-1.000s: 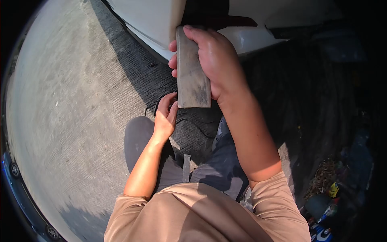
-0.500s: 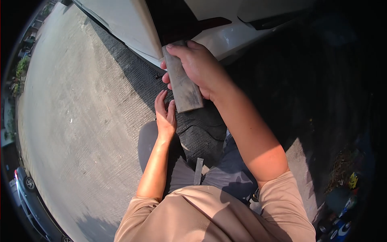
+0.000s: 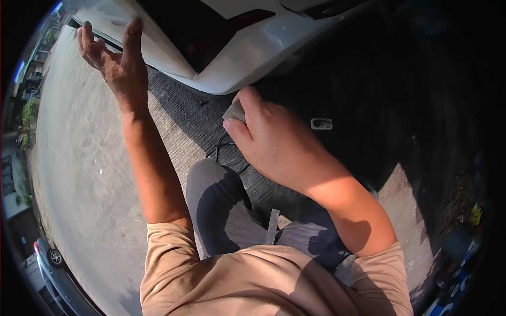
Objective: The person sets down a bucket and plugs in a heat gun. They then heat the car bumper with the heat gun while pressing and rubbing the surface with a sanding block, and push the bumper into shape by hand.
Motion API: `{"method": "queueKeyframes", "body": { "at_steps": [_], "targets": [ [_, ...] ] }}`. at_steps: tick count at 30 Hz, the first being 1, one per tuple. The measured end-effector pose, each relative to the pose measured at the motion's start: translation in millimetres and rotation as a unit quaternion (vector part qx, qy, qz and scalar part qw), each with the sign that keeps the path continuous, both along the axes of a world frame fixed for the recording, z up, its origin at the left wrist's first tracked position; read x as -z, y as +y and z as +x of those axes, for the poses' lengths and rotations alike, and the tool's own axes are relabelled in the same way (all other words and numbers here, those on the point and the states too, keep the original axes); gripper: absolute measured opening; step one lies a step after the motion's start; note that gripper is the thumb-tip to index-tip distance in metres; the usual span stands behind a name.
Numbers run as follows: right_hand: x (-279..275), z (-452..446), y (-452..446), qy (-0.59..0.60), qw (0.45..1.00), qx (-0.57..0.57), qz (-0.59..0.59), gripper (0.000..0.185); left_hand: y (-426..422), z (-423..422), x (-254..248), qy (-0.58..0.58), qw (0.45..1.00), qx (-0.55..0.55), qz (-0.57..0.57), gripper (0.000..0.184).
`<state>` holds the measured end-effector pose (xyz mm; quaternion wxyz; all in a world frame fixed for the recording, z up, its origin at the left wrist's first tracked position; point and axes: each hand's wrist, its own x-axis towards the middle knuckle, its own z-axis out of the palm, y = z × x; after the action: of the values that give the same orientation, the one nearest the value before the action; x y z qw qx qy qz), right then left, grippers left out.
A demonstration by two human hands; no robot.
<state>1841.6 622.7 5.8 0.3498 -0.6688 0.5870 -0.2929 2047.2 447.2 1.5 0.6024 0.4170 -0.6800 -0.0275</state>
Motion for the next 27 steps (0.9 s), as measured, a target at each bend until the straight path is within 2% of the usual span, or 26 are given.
{"method": "queueKeyframes", "body": {
  "at_steps": [1,4,6,12,22,25,27],
  "targets": [
    [-1,0,5,0.004,1.000,-0.001,0.003,0.031,-5,3,-2,-0.054,0.998,-0.029,-0.030,0.083],
    [-8,-3,16,0.018,0.999,-0.006,0.034,0.030,-9,11,16,-0.111,0.990,-0.039,-0.075,0.087],
    [-7,-5,20,0.015,1.000,-0.002,0.018,0.030,-11,15,29,-0.103,0.992,-0.021,-0.075,0.097],
    [-13,-7,23,0.005,0.999,-0.010,0.044,0.030,3,15,72,-0.120,0.992,-0.031,-0.037,0.108],
    [-11,-8,26,0.006,0.999,-0.023,0.038,0.029,13,20,121,-0.172,0.983,-0.058,-0.008,0.113],
    [-18,-9,23,0.004,0.997,-0.036,0.066,0.029,21,17,137,-0.172,0.982,-0.064,0.030,0.107],
    [-20,-8,23,0.013,0.997,-0.033,0.063,0.029,26,14,140,-0.167,0.982,-0.067,0.049,0.115]
  ]
}}
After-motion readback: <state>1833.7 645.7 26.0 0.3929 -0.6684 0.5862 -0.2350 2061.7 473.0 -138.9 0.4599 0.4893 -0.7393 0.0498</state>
